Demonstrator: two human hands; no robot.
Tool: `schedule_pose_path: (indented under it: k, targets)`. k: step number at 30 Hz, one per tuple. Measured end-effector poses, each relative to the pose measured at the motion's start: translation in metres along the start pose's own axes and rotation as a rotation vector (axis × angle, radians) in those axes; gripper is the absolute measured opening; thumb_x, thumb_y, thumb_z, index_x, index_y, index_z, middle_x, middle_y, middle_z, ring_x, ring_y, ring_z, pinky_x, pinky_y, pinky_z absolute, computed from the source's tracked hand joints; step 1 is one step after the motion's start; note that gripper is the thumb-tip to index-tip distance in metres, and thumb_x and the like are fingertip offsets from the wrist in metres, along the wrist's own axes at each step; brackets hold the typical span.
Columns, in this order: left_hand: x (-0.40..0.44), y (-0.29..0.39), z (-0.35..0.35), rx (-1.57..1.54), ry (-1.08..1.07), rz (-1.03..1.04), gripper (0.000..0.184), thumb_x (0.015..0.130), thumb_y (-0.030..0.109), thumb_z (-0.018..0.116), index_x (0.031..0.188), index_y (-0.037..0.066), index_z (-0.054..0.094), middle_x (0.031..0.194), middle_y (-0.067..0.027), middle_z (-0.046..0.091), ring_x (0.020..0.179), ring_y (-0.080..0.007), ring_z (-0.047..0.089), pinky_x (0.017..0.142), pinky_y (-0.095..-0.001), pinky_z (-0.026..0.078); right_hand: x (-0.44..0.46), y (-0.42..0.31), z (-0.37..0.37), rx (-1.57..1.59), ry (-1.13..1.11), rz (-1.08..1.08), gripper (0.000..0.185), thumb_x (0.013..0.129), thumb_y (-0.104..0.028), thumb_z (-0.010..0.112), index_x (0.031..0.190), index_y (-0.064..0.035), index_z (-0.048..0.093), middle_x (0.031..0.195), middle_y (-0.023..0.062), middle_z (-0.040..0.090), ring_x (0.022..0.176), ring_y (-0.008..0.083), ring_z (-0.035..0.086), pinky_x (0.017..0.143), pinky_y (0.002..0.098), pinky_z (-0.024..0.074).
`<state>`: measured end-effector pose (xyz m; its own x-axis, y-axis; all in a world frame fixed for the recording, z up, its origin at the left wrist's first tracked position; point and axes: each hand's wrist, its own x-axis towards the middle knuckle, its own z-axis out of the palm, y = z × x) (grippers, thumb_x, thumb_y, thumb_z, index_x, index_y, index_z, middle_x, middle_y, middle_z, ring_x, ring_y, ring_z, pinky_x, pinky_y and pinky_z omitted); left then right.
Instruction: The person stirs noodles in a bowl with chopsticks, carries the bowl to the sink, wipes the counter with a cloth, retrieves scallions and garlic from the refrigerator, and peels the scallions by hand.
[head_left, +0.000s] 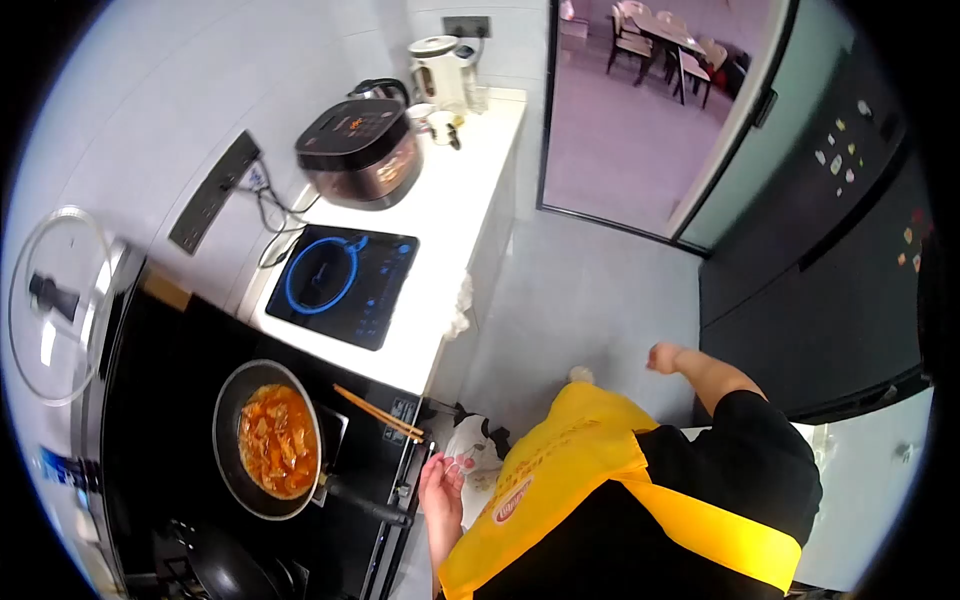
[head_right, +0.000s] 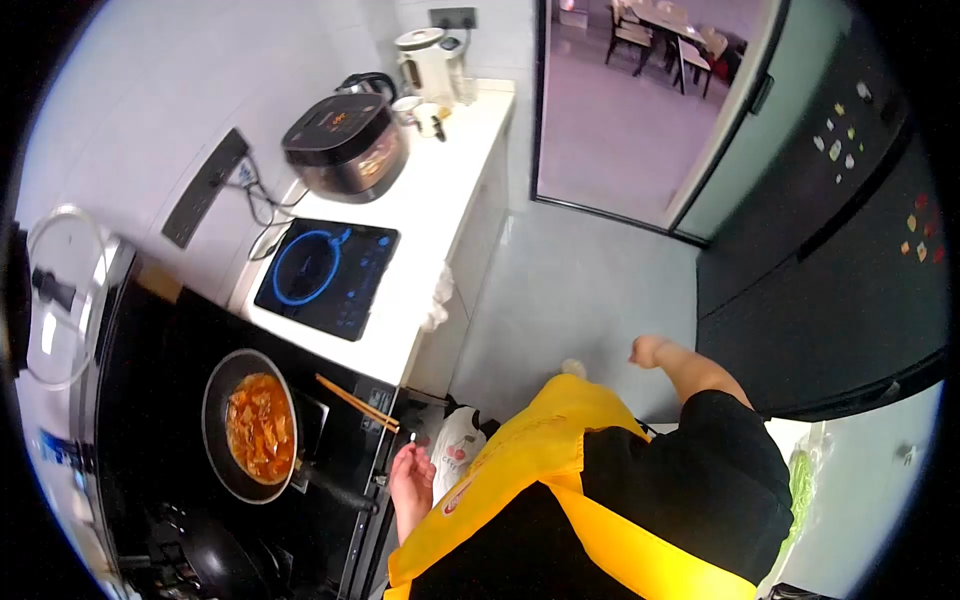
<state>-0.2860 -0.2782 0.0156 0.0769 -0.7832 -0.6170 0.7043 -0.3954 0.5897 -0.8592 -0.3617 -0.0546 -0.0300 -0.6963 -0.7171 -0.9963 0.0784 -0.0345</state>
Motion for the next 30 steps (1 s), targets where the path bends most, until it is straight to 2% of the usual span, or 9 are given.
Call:
schedule_pose_path:
  k: [4,8,10,15,17,21,25,28,30]
  targets:
    - [0.021,-0.032,0.08,0.074,-0.06,-0.024,0.017,0.095,0.011,0.053,0.11,0.005,0.055,0.093,-0.008,0.062,0.078,-0.0169,0.063,0.07,-0.0371,0.057,-0.063,0.122,-0.053,0.16,0.084,0.624,0.042,0.088,-0.037,0.06,0.119,-0.0094,0.062,0.126,0.0137,0.058,0.117,0.0312,0.056,0.097,0.0408,0.0461]
    - [0.061,-0.089,0.158,0.223,0.042,-0.063,0.016,0.092,0.011,0.057,0.107,0.009,0.058,0.091,-0.0067,0.065,0.074,-0.0131,0.063,0.06,-0.0255,0.052,-0.098,0.297,-0.094,0.283,0.274,0.964,0.04,0.089,-0.03,0.06,0.124,-0.0105,0.058,0.129,0.0121,0.057,0.119,0.0294,0.055,0.097,0.0398,0.0467]
    - [0.076,-0.114,0.21,0.22,-0.017,-0.079,0.015,0.092,0.011,0.057,0.107,0.008,0.057,0.093,-0.0052,0.064,0.076,-0.013,0.062,0.063,-0.0254,0.052,-0.111,0.374,-0.111,0.265,0.278,1.17,0.043,0.09,-0.033,0.058,0.126,-0.0092,0.055,0.137,0.0105,0.049,0.126,0.0312,0.049,0.1,0.043,0.0437]
    - [0.114,-0.149,0.349,0.394,-0.145,-0.115,0.015,0.093,0.013,0.057,0.107,0.008,0.058,0.092,-0.004,0.063,0.078,-0.0124,0.06,0.068,-0.0257,0.049,-0.165,0.499,-0.142,-0.115,0.393,1.285,0.038,0.091,-0.028,0.054,0.126,-0.0109,0.057,0.137,0.0087,0.046,0.131,0.0268,0.037,0.11,0.047,0.0258]
    - [0.133,-0.162,0.392,0.485,-0.175,-0.129,0.016,0.092,0.014,0.058,0.108,0.009,0.058,0.094,-0.0046,0.063,0.079,-0.0136,0.06,0.068,-0.0258,0.049,-0.191,0.541,-0.16,-0.359,0.44,1.217,0.039,0.092,-0.029,0.053,0.126,-0.0101,0.057,0.139,0.0076,0.044,0.133,0.0251,0.034,0.114,0.0485,0.0161]
    - [0.181,-0.175,0.469,0.624,-0.316,-0.211,0.017,0.092,0.01,0.056,0.109,0.009,0.058,0.096,-0.0034,0.064,0.079,-0.0117,0.061,0.069,-0.0248,0.049,-0.206,0.566,-0.205,-0.539,0.507,1.19,0.043,0.096,-0.035,0.045,0.131,-0.0114,0.054,0.145,0.0038,0.04,0.138,0.0216,0.028,0.117,0.0483,0.006]
    - [0.243,-0.187,0.552,0.758,-0.444,-0.245,0.016,0.09,0.01,0.056,0.106,0.011,0.059,0.094,-0.0019,0.063,0.079,-0.0121,0.06,0.067,-0.0248,0.048,-0.21,0.57,-0.263,-0.446,0.301,1.253,0.047,0.097,-0.044,0.038,0.105,-0.0117,0.072,0.115,0.0027,0.066,0.122,0.0195,0.049,0.115,0.0457,0.0071]
    - [0.298,-0.194,0.617,0.796,-0.557,-0.232,0.017,0.092,0.012,0.056,0.109,0.012,0.058,0.096,-0.0008,0.064,0.079,-0.0096,0.06,0.069,-0.0234,0.049,-0.185,0.633,-0.227,-0.477,0.283,1.386,0.057,0.099,-0.048,0.029,0.096,-0.0134,0.075,0.094,0.001,0.072,0.104,0.0159,0.06,0.108,0.0435,0.0167]
    - [0.335,-0.199,0.663,0.812,-0.642,-0.237,0.016,0.093,0.012,0.056,0.109,0.011,0.058,0.096,-0.0008,0.064,0.078,-0.0094,0.06,0.068,-0.0232,0.049,-0.173,0.626,-0.239,-0.38,0.217,1.476,0.057,0.101,-0.045,0.026,0.1,-0.0149,0.074,0.094,0.0,0.072,0.101,0.0148,0.061,0.104,0.0417,0.0198]
